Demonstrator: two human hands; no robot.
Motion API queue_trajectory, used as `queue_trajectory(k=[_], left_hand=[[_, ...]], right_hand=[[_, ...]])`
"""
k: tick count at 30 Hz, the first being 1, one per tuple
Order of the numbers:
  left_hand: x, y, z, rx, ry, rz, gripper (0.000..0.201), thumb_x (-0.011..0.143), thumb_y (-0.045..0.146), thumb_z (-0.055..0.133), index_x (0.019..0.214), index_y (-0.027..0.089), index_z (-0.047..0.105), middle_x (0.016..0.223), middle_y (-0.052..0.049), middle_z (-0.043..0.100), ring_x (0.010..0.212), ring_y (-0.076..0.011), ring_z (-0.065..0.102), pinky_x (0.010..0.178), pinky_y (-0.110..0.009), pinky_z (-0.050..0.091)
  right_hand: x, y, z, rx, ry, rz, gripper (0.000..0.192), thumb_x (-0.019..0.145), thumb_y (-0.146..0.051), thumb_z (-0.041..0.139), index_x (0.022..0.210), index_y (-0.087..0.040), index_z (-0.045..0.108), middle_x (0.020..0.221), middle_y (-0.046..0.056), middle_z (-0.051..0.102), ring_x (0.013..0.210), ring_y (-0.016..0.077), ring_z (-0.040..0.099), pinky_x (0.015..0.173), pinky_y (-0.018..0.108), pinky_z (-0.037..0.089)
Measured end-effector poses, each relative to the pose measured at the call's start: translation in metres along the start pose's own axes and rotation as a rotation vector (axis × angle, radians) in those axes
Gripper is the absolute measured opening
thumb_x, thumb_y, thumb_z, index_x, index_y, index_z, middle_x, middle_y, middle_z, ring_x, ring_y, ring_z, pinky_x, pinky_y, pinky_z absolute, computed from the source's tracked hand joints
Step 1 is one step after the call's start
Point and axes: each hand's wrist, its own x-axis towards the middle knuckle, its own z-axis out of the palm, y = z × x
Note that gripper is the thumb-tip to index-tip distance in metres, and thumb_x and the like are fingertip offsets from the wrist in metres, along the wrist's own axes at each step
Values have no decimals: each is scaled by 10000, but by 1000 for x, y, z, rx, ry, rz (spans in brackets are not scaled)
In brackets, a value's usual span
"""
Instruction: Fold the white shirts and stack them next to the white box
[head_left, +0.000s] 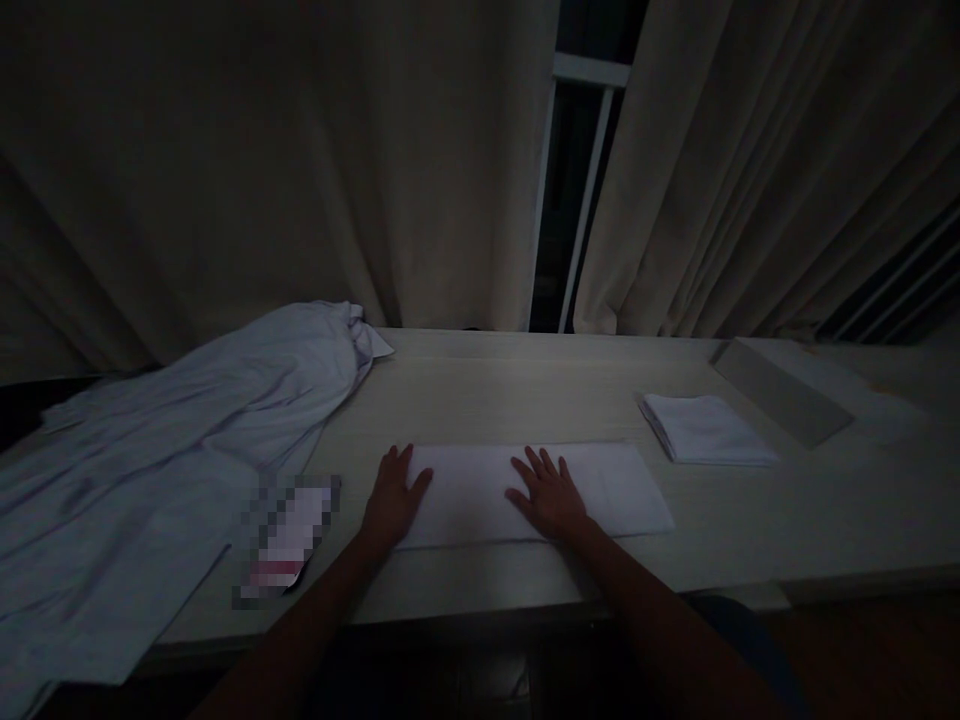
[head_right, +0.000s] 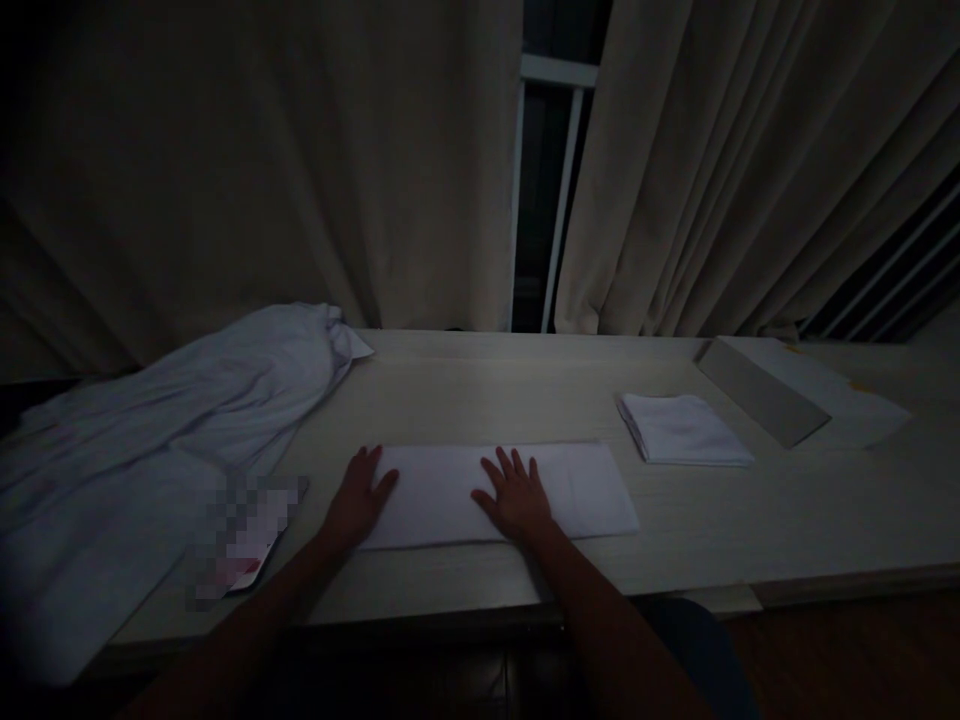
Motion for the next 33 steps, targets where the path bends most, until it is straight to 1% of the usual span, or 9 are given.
queue_trajectory(k=[2,4,7,10,15,19,24,29,33], left_hand=[[-20,-10,-16,-128,54,-110,656,898,548,371,1405,132,396,1455,-165,430,1323,-275,431,1061,-424,376],[-45,-24,-31,-184,76,-162,570,895,511,379,1329,155,479,1314,-131,567,1153,-249,575,972,-392,456],[-81,-43,-40,-130,83,-144,455,865,411,419,1195,143,579,1155,-116,648,1043,-244,617,936,-375,472],[-98,-50,-37,-42,86,-82,412,820,317,459,1154,127,606,1110,-116,665,1061,-257,598,969,-390,446],[-102,-53,-35,-50,99,-41,404,808,296,503,1168,137,594,1093,-113,672,1045,-257,600,936,-402,468],[-103,-54,-38,-23,91,96,248,825,263,493,982,197,673,1029,-102,685,1032,-270,597,949,-451,443],[-103,-52,-39,-27,67,94,239,839,279,496,948,217,700,963,-112,685,1008,-281,587,945,-478,415],[-103,-50,-41,-38,65,58,267,869,327,487,917,180,704,966,-133,669,997,-274,581,933,-465,407],[-101,-48,-44,-62,66,62,303,891,380,464,866,206,711,892,-116,676,942,-257,592,889,-441,424]], right_hand=[[-1,1,-1,0,-22,-2,690,918,-692,245,1491,-311,288,1588,39,152,1452,313,80,1137,561,53],[0,-1,-1,-5,-37,-1,700,915,-695,252,1484,-291,313,1584,57,172,1448,326,98,1130,572,60],[12,-16,-1,-23,-5,-15,683,929,-662,275,1455,-238,376,1566,92,233,1441,341,122,1121,582,71],[39,-53,2,-21,23,-107,571,952,-556,369,1408,-221,440,1534,93,316,1422,324,196,1118,556,127],[98,-138,12,9,-7,-305,407,957,-334,469,1360,-281,497,1445,59,459,1320,228,385,1079,415,272],[131,-181,15,-130,-111,-464,376,948,-219,462,1274,-366,577,1443,29,442,1289,237,390,1019,408,326],[154,-193,18,-198,-225,-555,238,934,-270,499,1075,-283,690,1388,61,478,1242,270,394,973,408,356],[170,-191,25,-185,-279,-530,224,917,-242,508,1068,-213,670,1215,98,585,1138,240,464,934,358,367],[174,-187,33,-143,-293,-475,233,905,-211,498,1080,-185,649,1138,96,614,1019,196,540,890,309,383]])
